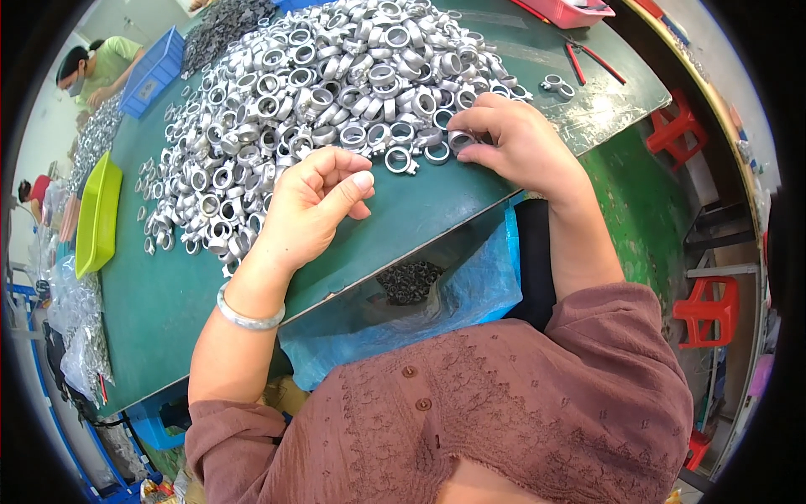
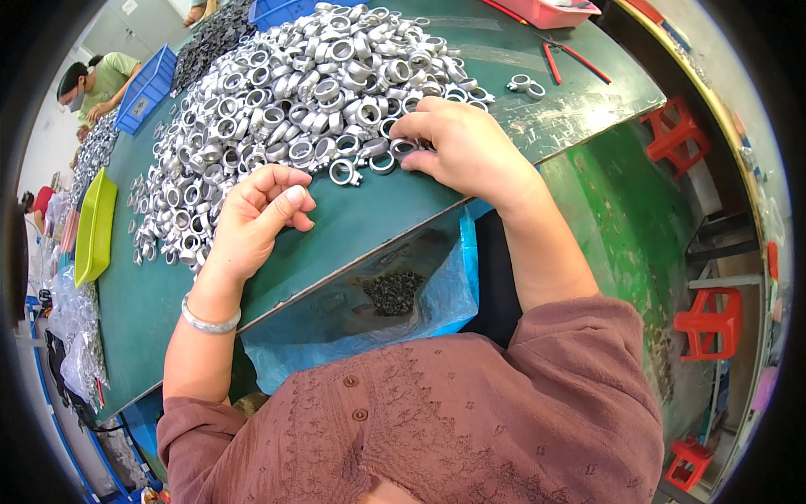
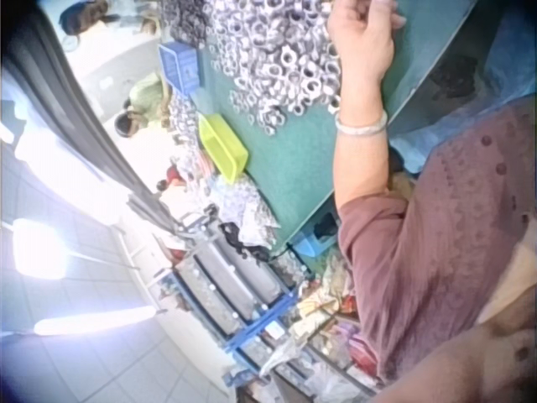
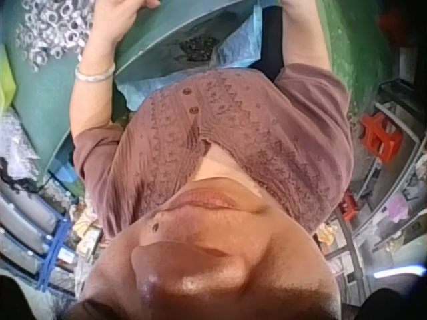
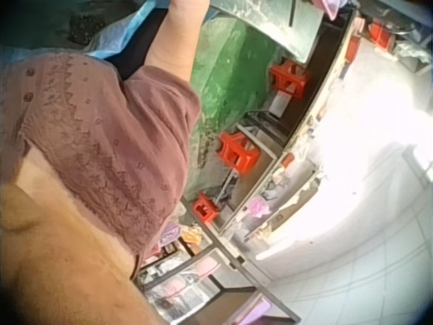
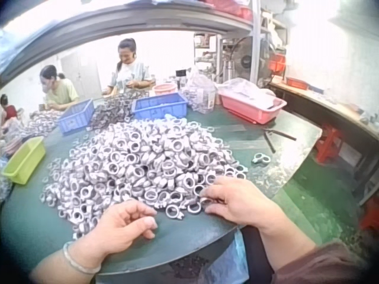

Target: The person picks up and joins small metal ring components together by hand at a workbench.

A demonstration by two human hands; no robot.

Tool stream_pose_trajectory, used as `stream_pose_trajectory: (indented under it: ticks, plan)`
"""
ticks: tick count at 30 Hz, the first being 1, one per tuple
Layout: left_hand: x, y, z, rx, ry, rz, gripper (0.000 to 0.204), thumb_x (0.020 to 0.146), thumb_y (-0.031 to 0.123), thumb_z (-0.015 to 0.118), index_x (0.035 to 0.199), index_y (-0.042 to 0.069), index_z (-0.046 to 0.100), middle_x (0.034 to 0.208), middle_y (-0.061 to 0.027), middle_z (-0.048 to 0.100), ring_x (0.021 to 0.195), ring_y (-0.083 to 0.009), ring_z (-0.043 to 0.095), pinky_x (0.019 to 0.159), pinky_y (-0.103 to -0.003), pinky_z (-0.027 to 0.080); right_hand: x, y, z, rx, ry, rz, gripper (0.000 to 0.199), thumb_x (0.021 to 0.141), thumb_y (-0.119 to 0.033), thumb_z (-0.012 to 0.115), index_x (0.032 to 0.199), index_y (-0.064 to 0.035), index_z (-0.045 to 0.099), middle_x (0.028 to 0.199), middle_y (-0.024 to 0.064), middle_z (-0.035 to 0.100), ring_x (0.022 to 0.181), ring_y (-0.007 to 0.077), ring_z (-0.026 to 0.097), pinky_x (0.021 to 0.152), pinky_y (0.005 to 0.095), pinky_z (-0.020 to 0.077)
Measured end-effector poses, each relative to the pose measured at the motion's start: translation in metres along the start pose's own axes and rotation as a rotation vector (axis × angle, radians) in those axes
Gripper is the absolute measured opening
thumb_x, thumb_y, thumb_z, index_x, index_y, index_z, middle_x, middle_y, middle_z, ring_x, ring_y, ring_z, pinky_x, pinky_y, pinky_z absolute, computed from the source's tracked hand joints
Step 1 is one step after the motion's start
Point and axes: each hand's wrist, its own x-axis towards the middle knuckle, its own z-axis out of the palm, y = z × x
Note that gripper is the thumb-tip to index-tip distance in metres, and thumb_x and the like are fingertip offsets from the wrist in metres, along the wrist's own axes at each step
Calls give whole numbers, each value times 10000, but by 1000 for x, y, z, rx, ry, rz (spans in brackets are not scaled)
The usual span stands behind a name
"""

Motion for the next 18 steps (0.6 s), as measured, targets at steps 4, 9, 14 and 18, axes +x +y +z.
stream_pose_trajectory:
  ticks: [4, 9, 14, 18]
  plan:
    - [0, -2, -1, 26, -2, -7, 175, 854, 104, 551, 986, -10, 552, 779, -52, 592, 636, -100, 563, 618, -219, 476, 3, -2, 5, 336, 26, 120, 214, 682, -14, 664, 889, -20, 614, 723, 37, 542, 666, 123, 545, 605, 242, 425]
    - [-1, -2, -1, 2, 2, -14, 187, 847, 97, 560, 999, -11, 550, 795, -51, 593, 668, -97, 563, 630, -227, 484, 10, -19, 18, 792, -101, 207, 148, 744, 10, 631, 890, 6, 612, 779, 9, 599, 718, 59, 555, 648, 208, 448]
    - [-1, -5, 2, -89, -84, 43, 198, 823, 99, 603, 995, 11, 561, 856, -26, 597, 710, -78, 557, 648, -218, 472, 18, -41, 35, 1073, -162, 279, 134, 749, -83, 657, 847, 2, 625, 701, 4, 602, 618, 47, 515, 560, 199, 422]
    - [0, -9, -4, -81, -100, 11, 165, 828, 99, 596, 963, 11, 566, 833, -28, 601, 708, -81, 558, 639, -215, 470, 21, -49, 39, 1150, -178, 337, 168, 786, -125, 630, 908, -10, 625, 749, 12, 612, 611, 63, 535, 570, 198, 443]
